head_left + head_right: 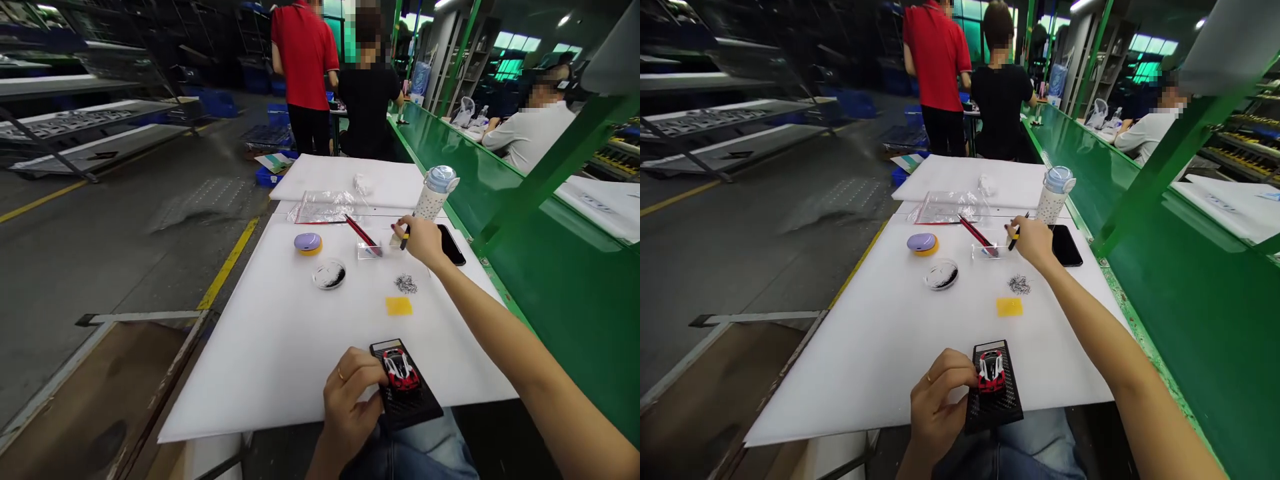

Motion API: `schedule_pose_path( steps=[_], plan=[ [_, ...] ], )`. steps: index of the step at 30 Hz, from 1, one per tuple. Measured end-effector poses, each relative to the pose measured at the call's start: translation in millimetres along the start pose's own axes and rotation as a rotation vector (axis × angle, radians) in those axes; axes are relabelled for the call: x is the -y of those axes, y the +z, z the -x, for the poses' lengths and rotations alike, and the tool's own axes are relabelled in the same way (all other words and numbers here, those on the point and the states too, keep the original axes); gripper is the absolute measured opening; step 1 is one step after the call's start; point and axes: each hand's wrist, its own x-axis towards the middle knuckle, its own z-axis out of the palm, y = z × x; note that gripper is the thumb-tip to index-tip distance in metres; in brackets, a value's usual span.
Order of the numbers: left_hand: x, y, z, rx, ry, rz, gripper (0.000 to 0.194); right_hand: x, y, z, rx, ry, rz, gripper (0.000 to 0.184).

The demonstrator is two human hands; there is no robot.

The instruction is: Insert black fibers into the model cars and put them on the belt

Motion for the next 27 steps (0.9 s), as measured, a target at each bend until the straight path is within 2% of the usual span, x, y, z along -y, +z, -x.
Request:
schedule_pose_path(
  steps=[2, 5, 8, 10, 11, 13, 15, 17, 21, 24, 27],
  plan=[
    [-0.1, -0.1, 0.7, -0.004, -0.005, 0.020, 0.013, -3.2, 5.5, -6.3, -0.035, 0.000, -0.028, 0.031],
    [-0.7, 0.2, 1.7, -0.016, -0.016, 0.040, 0.011, -8.3, -6.0, 5.3, -0.119, -0.048, -0.125, 0.033],
    [-1.0, 0.1, 3.5, -0.010, -0.034, 0.056, 0.012, -10.6, -22.9, 41.7, -0.243, -0.156, -0.283, 0.036],
    [-1.0, -0.1, 4.5, -0.004, -0.045, 0.065, 0.013, -7.9, -27.4, 76.2, -0.262, -0.189, -0.488, 0.042],
    [-1.0, -0.1, 4.7, -0.001, -0.047, 0.066, 0.013, -5.4, -26.9, 93.8, -0.221, -0.176, -0.712, 0.043],
    [-1.0, -0.2, 4.0, 0.007, -0.034, 0.064, 0.013, 0.8, -21.6, 124.5, -0.040, -0.066, -1.121, 0.042],
    [-1.0, -0.4, 2.4, 0.012, -0.010, 0.066, 0.012, 6.2, -13.8, 144.0, 0.133, 0.064, -1.368, 0.044],
    [-1.2, -0.6, 0.7, 0.010, 0.001, 0.068, 0.012, 8.7, -6.9, 151.8, 0.205, 0.132, -1.439, 0.044],
    [-2.1, -0.7, -1.0, 0.002, -0.008, 0.049, 0.014, 6.0, -1.2, 152.0, 0.216, 0.169, -1.421, 0.037],
    [-2.2, -0.3, -0.4, -0.007, -0.004, 0.037, 0.014, 2.9, -0.9, 153.5, 0.258, 0.196, -1.384, 0.036],
    [-1.5, -0.3, 1.4, -0.007, -0.010, 0.038, 0.014, 2.7, -0.5, 156.3, 0.243, 0.185, -1.384, 0.037]
  ],
)
